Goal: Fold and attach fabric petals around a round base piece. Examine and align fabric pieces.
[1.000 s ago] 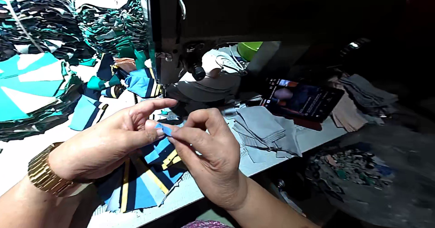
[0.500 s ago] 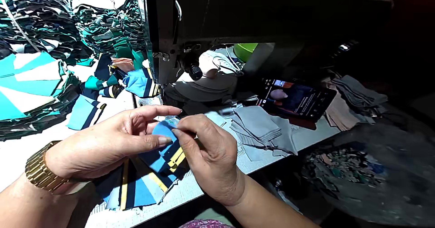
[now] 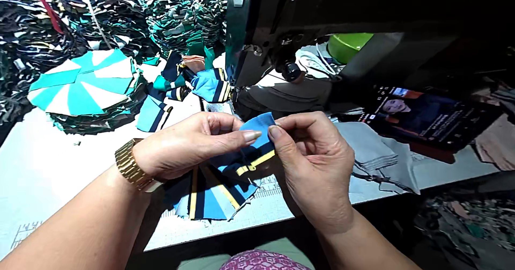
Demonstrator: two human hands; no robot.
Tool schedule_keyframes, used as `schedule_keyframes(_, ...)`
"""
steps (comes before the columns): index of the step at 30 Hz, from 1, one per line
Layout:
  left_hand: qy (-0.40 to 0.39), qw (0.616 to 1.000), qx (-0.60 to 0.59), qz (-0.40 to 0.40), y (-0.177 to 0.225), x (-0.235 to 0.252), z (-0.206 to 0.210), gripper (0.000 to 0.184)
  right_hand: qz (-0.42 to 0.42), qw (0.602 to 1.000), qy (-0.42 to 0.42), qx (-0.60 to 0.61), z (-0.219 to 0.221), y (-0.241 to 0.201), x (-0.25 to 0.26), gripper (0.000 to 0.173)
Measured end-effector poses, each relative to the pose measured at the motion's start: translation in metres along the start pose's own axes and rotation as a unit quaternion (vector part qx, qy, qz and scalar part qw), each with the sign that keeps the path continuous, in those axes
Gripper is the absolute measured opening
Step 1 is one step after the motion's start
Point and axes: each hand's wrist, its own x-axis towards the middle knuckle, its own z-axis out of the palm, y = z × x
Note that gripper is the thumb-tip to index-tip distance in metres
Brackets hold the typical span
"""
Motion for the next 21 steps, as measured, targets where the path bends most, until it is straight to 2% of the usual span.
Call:
schedule_keyframes(4, -0.002, 0.995, 0.089, 0.040, -0.002, 0.001, 0.001, 0.010, -0.003, 1.000, -0.002, 0.023, -0.001, 0.000, 0.000, 0.010)
schedule_keyframes(7, 0.003, 0.989, 0.133, 0.061, 0.002, -0.001, -0.004, 0.015, 0.000, 1.000, 0.001, 0.028, -0.003, 0.000, 0.000, 0.011)
schedule_keyframes(12, 0.056, 0.977, 0.178, 0.102, 0.010, -0.007, -0.012, 0.022, 0.013, 0.998, 0.000, 0.055, -0.002, 0.000, 0.001, 0.018)
schedule_keyframes(14, 0.044, 0.973, 0.201, 0.101, 0.013, -0.009, -0.015, 0.023, 0.027, 0.998, -0.011, 0.062, -0.002, 0.000, 0.001, 0.021)
schedule_keyframes(19, 0.003, 0.956, 0.289, 0.056, 0.010, -0.011, -0.016, 0.027, 0.068, 0.993, -0.079, -0.053, -0.004, -0.001, -0.004, 0.022)
schedule_keyframes(21, 0.003, 0.948, 0.317, 0.020, 0.009, -0.009, -0.010, 0.029, 0.050, 0.986, -0.101, -0.125, -0.006, 0.001, -0.007, 0.021)
